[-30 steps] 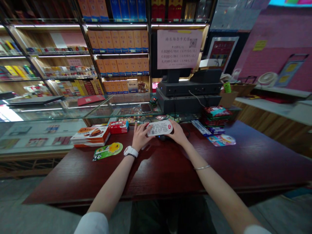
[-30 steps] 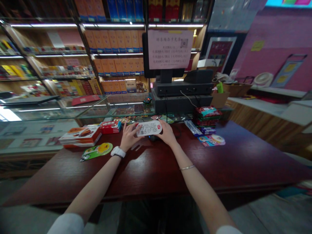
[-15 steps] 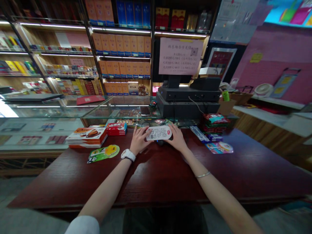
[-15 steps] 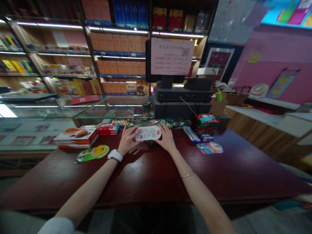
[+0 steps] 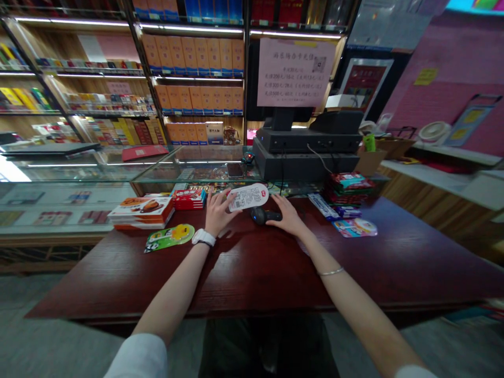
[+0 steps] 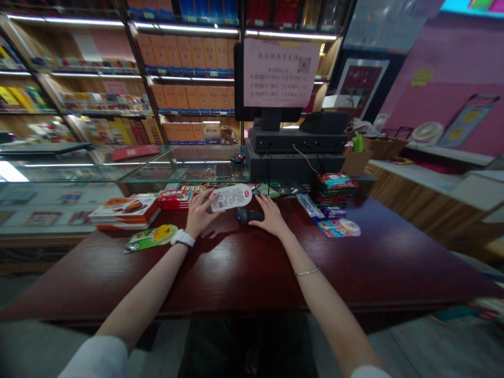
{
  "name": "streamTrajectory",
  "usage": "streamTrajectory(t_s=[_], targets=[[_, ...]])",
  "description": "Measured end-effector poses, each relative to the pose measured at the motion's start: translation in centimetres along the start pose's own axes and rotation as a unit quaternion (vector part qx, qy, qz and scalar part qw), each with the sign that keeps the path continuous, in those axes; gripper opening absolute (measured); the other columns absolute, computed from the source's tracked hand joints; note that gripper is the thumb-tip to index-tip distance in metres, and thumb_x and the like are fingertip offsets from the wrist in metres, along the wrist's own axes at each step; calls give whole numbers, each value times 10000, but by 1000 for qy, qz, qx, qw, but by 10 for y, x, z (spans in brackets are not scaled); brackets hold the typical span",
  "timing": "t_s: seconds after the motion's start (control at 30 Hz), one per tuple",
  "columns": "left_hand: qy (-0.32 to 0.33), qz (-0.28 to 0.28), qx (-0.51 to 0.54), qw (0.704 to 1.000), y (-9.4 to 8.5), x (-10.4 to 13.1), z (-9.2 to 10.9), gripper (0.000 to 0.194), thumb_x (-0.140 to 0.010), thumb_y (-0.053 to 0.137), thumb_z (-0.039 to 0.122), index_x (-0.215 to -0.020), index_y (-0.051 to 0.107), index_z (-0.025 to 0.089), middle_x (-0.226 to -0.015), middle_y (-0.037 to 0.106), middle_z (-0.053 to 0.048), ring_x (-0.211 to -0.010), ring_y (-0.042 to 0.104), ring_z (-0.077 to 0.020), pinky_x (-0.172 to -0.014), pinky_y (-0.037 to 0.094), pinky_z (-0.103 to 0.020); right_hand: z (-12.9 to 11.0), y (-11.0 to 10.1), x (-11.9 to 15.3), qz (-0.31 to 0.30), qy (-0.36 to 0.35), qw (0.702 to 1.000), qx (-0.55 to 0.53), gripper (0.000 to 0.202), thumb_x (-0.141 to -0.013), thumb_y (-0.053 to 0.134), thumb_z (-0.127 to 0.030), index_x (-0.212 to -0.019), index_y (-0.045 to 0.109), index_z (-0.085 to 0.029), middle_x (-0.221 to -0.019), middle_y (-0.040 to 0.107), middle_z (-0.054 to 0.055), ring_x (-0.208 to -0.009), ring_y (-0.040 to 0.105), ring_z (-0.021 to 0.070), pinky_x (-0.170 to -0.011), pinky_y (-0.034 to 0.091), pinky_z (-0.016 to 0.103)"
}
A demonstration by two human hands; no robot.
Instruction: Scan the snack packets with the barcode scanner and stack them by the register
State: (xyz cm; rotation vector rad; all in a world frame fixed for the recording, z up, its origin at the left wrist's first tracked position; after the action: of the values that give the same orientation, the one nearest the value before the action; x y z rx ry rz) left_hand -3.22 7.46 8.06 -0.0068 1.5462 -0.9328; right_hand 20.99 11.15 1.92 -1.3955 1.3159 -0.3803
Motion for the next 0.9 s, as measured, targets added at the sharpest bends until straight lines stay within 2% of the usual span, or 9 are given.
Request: streamTrajectory(t_s=[0.13, 0.23, 0.43, 0.6, 0.73, 0.9], targets=[[-14, 1, -8, 1000, 0, 1, -8, 546, -772, 722, 510, -1270, 623, 307, -1384, 576, -63, -1199, 554, -291, -1183, 238, -536, -4, 26, 8, -108, 3, 992, 58, 976, -778, 632, -657, -1553, 144, -320, -1634, 147, 72, -1499, 123, 329, -1171, 185, 601], [-18, 0, -12, 1000, 0, 2, -11, 533, -771, 732, 482, -1264, 629, 309, -1376, 584, -63, -1171, 570, -291, -1181, 238, -538, -8, 34, 11, -144, -5, 985, 93, 895, -833, 563, -655, -1552, 136, -335, -1631, 154, 55, -1495, 153, 310, -1178, 171, 589], [-30, 3, -13, 999, -3, 1, -16, 525, -769, 734, 477, -1258, 633, 316, -1373, 587, -57, -1156, 581, -286, -1180, 247, -533, -7, 37, 10, -140, -14, 983, 116, 719, -940, 471, -506, -1552, 132, -340, -1617, 217, 37, -1479, 229, 285, -1169, 226, 575], [-35, 3, -22, 999, -6, 1, -18, 516, -772, 734, 462, -1256, 633, 315, -1383, 579, -54, -1155, 585, -282, -1184, 241, -534, -12, 34, 8, -118, -50, 987, 98, 675, -947, 499, -354, -1546, 194, -293, -1528, 418, 96, -1384, 425, 254, -1136, 334, 496], [-40, 0, -21, 999, -6, 2, -20, 498, -773, 735, 448, -1241, 643, 306, -1381, 581, -55, -1157, 586, -278, -1186, 242, -524, -18, 31, 9, -116, -59, 985, 111, 666, -942, 519, -336, -1536, 242, -215, -1345, 580, 133, -1184, 581, 271, -1027, 436, 435], [-45, 3, -17, 999, -6, 2, -22, 454, -797, 711, 439, -1228, 647, 311, -1378, 582, -51, -1166, 583, -274, -1186, 238, -528, -18, 30, 10, -119, -33, 981, 147, 639, -952, 503, -354, -1527, 269, -205, -1270, 607, 144, -1101, 599, 291, -949, 452, 411]])
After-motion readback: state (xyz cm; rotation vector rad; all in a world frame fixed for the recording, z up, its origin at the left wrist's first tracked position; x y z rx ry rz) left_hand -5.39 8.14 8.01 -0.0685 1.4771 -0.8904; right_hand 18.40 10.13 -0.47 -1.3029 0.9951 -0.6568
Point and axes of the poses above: each hand's wrist, its own x-axis away from the middle knuckle, its own y-axis out of the palm, z = x × y, the point moved 10 cm from there along -x, towards the middle knuckle
